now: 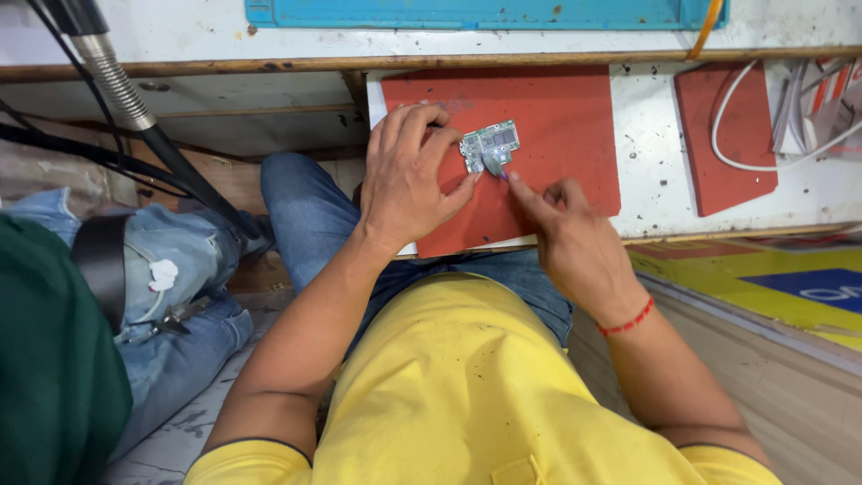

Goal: The person scrubs a small circuit board with a toothbrush on a red mat, then uses a handheld air blower to remove debris from the board's surface.

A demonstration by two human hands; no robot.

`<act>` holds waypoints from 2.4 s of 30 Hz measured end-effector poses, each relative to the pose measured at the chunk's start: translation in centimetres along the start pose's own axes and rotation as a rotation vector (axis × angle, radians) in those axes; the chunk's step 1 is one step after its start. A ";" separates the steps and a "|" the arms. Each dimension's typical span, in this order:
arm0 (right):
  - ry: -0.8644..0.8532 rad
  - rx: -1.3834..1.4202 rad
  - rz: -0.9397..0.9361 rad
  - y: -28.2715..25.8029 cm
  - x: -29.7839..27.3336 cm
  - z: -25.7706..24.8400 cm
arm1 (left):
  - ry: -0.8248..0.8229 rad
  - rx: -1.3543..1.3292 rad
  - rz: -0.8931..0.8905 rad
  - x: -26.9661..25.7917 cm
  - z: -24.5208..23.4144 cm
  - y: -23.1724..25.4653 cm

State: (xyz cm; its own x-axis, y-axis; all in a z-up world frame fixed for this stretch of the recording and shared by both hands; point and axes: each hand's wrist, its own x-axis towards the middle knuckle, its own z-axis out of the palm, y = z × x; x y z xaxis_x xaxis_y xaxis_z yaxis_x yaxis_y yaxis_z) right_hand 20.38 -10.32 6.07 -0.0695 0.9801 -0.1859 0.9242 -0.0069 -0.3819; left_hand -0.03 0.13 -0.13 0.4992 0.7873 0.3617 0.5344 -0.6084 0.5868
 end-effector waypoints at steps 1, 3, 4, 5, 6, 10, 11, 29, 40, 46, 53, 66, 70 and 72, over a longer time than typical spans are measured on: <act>0.023 0.000 -0.025 -0.4 0.4 -0.2 | 0.005 -0.014 -0.017 0.0 0.0 -0.1; 0.074 0.009 -0.063 -1.3 1.3 0.1 | 0.002 -0.045 -0.043 0.1 0.0 -0.2; 0.075 -0.002 -0.060 -1.4 2.0 0.7 | 0.005 -0.049 -0.040 -0.1 0.1 -0.2; 0.077 -0.014 -0.057 -1.4 2.7 1.3 | 0.009 -0.052 -0.038 -0.2 0.1 -0.1; 0.081 -0.026 -0.054 -1.2 2.7 1.7 | 0.013 -0.056 -0.033 -0.4 0.1 0.0; 0.074 -0.006 -0.065 0.4 2.2 1.7 | 0.035 -0.047 -0.016 0.4 -0.2 0.1; 0.109 0.004 -0.031 0.9 1.7 1.4 | 0.046 -0.048 0.001 0.5 -0.2 0.0; 0.203 0.116 -0.001 1.2 1.1 2.1 | 0.012 -0.014 0.035 0.0 0.0 0.0; 0.167 0.177 -0.034 0.3 2.6 1.8 | 0.010 -0.008 0.002 0.0 -0.2 0.0; 0.137 0.108 -0.057 1.0 2.4 1.7 | 0.002 -0.022 -0.015 0.3 -0.5 0.2; 0.091 0.095 -0.044 0.9 1.9 1.8 | -0.004 -0.031 -0.013 -0.2 -0.3 0.0; 0.333 0.114 0.045 3.7 1.5 1.7 | -0.002 -0.017 0.006 0.0 0.1 -0.2; 0.458 0.075 0.102 5.8 0.9 1.7 | 0.131 -0.056 0.004 -0.1 -1.9 -0.5; 0.522 0.012 0.143 7.3 -0.2 2.0 | 0.326 0.139 0.039 -0.5 -3.8 -1.7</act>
State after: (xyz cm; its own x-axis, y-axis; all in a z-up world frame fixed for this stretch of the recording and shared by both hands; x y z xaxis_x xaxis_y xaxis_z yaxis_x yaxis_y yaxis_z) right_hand 26.41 -10.98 1.52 0.2555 0.9375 0.2363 0.9061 -0.1470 -0.3966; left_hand -3.76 1.17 1.42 0.2897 0.7398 0.6072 0.6179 -0.6291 0.4717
